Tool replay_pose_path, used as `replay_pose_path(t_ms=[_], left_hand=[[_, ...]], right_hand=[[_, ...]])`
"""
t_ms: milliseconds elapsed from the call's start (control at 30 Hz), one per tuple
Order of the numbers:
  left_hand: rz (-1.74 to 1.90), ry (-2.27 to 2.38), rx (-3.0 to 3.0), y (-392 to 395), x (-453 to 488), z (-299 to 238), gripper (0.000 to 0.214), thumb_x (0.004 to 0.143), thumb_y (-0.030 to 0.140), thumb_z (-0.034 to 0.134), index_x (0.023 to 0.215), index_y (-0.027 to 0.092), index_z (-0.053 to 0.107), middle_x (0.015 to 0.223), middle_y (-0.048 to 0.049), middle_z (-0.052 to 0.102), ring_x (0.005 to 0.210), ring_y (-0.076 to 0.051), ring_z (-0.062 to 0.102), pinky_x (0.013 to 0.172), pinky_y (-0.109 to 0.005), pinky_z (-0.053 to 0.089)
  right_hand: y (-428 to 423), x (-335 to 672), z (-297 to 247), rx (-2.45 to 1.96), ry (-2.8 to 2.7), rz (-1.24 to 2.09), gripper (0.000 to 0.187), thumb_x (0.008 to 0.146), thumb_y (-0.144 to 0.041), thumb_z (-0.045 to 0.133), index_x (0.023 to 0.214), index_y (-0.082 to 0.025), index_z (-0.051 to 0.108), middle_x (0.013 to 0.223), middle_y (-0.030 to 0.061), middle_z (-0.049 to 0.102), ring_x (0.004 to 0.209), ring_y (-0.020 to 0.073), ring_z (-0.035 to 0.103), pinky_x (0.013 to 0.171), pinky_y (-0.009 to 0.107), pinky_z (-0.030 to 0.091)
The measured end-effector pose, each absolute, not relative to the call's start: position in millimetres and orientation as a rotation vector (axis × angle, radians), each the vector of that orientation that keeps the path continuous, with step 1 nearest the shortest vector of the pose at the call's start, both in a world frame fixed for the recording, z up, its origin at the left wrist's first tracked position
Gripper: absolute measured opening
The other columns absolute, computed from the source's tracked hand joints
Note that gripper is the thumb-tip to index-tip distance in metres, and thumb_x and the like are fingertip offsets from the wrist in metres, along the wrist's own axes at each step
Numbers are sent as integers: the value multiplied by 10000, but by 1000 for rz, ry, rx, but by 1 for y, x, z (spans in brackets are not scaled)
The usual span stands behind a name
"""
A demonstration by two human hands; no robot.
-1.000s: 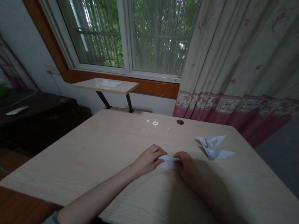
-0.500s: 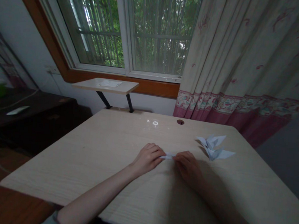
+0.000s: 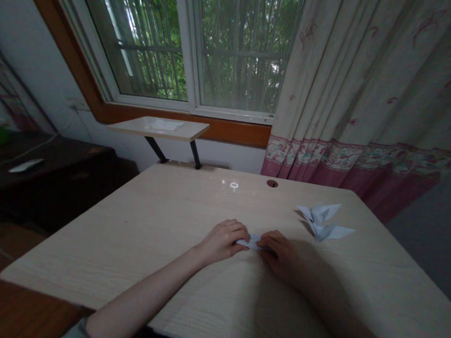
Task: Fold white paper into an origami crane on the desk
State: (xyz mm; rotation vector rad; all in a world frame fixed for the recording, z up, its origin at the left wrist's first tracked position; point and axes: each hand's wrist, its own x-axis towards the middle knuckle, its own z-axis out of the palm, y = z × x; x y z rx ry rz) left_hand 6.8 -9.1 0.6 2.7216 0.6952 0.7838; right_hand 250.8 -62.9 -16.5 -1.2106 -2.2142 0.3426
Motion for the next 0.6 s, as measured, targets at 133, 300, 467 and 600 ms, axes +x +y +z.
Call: replay_pose_path(t_ms=[133,300,467,600], left_hand=[[757,657,2717,-7,7,-2,308,986,495,612,971,197,688,967,-48,713,936,-211,657,830,-316,490],[733,659,2701,-9,7,-1,313,1012,485,576,972,197,694,965,-48,717,943,-206,663,850,-316,494],[750,725,2711,-11,7,-1,225,996,416,628,996,201,690,979,-44,717,937,-210,665,843,-320,502],[722,814,2690,-13,9,1,229,935,380,705,1071,201,663,1046,-60,713,991,-239,657,857,-345,514]], right_hand=[[-61,252,-20,-1182,-2230,329,196,886,-86,558,938,-234,675,968,55,692,920,209,654,850,353,548],[-60,253,-24,-1177,-2234,321,179,912,-112,565,938,-243,685,977,54,694,918,208,665,846,345,558],[-60,253,-21,-1178,-2222,327,196,946,-127,534,936,-246,689,975,57,694,921,209,666,859,350,557],[-60,252,-20,-1199,-2231,337,193,960,-133,527,931,-236,688,975,60,691,906,204,664,840,339,560]])
